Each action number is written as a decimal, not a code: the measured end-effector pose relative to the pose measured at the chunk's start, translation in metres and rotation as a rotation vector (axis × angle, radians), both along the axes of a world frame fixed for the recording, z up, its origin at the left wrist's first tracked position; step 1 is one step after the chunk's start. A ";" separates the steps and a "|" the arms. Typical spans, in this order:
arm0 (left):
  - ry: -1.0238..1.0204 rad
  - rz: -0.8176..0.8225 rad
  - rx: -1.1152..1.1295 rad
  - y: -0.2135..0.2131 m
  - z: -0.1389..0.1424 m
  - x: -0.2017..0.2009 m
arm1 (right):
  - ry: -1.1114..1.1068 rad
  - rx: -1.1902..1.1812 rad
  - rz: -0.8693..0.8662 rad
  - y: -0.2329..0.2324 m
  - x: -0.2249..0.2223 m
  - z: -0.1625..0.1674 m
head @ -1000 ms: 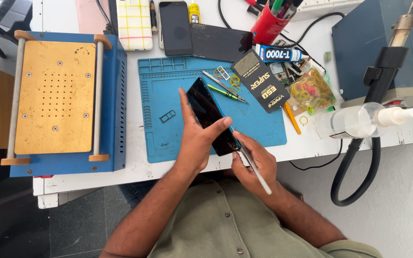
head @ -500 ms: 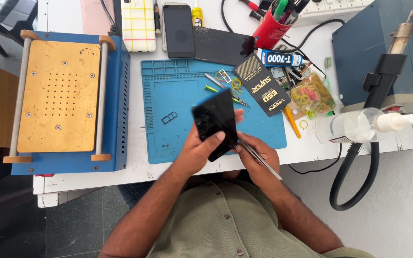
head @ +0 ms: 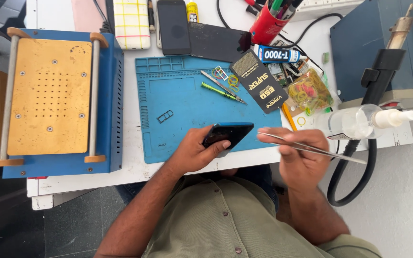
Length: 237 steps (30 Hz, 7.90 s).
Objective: The person uses a green screwdriver to remove screws from the back of a black smartphone, then uses a metal prying tool to separate the back cover from the frame. The person repeatedly lifts and reseats the back cover while inspecting the edges and internal components.
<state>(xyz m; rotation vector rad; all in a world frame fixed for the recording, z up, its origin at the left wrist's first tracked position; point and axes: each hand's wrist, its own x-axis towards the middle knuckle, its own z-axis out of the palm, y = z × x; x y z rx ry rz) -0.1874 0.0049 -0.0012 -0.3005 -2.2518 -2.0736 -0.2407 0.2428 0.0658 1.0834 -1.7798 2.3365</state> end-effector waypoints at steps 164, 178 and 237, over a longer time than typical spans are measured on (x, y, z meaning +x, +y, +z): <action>0.029 0.262 -0.908 0.009 0.029 0.015 | -0.121 0.080 -0.014 0.034 0.005 -0.083; -0.093 0.176 -0.842 -0.012 0.040 -0.016 | -0.157 0.367 -0.042 -0.020 -0.035 -0.090; 0.237 0.348 -0.872 -0.003 0.013 0.003 | 0.401 0.535 -0.145 -0.011 -0.023 -0.054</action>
